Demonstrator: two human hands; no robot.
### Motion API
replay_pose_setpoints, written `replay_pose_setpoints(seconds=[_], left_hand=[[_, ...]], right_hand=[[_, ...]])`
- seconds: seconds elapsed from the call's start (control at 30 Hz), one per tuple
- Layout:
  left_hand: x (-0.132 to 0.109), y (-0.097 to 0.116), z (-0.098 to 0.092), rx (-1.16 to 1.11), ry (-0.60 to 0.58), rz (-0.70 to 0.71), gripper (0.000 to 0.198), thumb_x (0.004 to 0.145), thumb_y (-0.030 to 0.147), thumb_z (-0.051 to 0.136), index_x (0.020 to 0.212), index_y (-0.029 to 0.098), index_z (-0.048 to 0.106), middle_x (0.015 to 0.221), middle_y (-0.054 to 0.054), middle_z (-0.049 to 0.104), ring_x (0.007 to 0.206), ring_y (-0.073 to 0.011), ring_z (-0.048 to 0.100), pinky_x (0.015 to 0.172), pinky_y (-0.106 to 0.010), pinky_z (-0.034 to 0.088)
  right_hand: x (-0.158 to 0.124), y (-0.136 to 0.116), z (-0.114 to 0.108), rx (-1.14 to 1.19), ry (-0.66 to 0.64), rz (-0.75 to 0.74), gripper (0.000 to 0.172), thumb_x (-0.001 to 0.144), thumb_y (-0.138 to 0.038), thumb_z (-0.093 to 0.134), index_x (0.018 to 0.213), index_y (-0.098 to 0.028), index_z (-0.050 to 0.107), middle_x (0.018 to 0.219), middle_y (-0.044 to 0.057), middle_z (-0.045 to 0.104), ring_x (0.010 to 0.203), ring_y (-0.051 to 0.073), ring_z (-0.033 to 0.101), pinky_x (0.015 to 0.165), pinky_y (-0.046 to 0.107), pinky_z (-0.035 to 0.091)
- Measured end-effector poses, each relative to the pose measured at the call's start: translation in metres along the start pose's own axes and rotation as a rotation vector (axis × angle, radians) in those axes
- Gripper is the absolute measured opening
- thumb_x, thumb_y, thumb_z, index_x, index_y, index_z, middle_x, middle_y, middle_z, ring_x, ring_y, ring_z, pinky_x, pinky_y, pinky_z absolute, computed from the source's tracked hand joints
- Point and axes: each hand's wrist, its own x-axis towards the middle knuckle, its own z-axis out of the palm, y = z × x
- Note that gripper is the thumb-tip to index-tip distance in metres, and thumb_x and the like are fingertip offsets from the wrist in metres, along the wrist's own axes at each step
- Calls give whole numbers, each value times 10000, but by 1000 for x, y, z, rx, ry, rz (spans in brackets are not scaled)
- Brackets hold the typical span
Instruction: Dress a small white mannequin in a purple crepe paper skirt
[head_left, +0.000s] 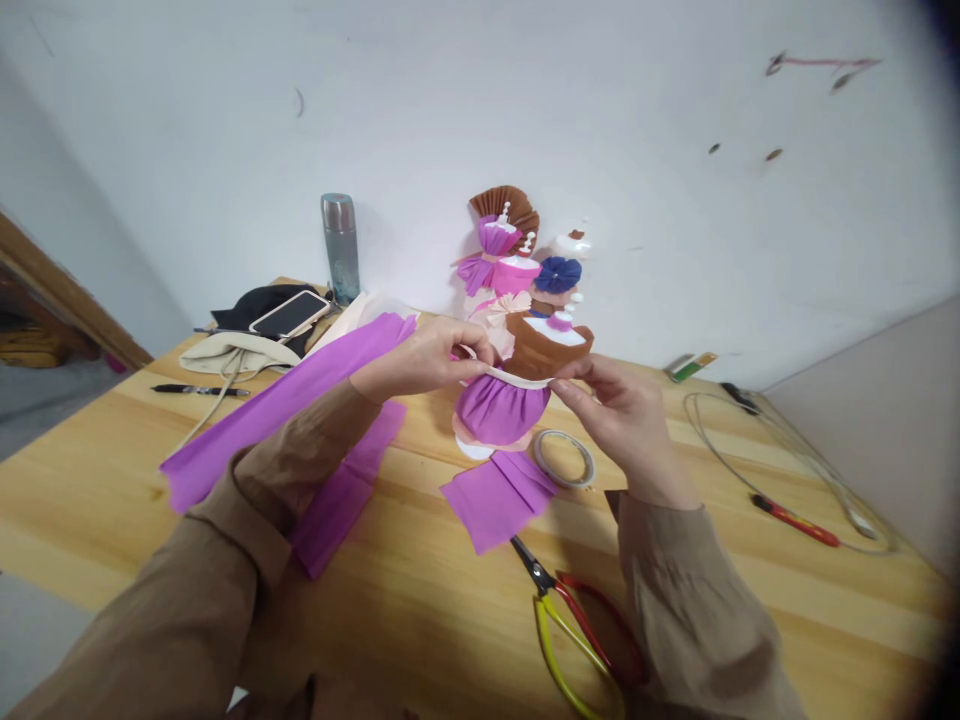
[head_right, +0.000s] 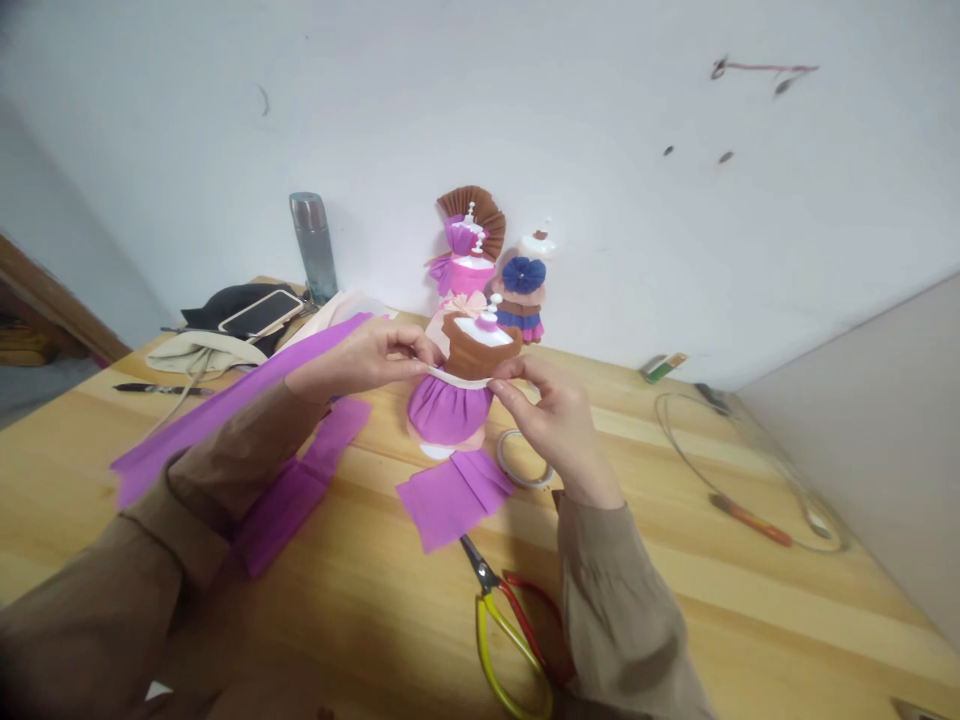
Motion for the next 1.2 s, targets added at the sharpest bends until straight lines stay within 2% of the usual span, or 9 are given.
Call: replay_pose_setpoints(seconds=[0.33,0.6,0.87,1.03,1.2], left_hand=[[3,-3,4,-70,38,-24,51,802,122,623,767,126,660,789,-38,698,746,-98,638,726,-235,522],[2,-2,7,-21,69,4,69,818,145,630,756,131,654,810,-47,703,787,-121,644,765,-264,520],[9,-7,13,-43,105,15,102,809,71,591,749,139,636,790,-11,685,755,-99,613,753,-246,494],[12,-10,22,-23,148,99,133,837,78,555,743,147,619,774,-5,666,750,-98,597,761,-243,487],[13,-17,29,15,189,98,119,849,85,563,774,157,622,806,-4,672,796,-111,611,785,-250,502]], right_hand=[[3,8,6,165,15,37,239,841,-434,713,775,-212,653,721,13,666,679,161,616,669,320,521],[5,12,8,249,21,56,315,802,-506,746,737,-212,654,680,4,648,642,148,595,616,294,508],[8,17,15,301,52,93,306,755,-502,776,728,-219,662,693,9,677,660,164,625,637,319,555],[10,17,17,297,45,90,335,746,-532,778,723,-223,651,701,11,677,656,164,620,628,319,552],[10,15,17,293,35,62,340,776,-560,751,842,-228,717,774,29,727,704,181,651,654,333,564]])
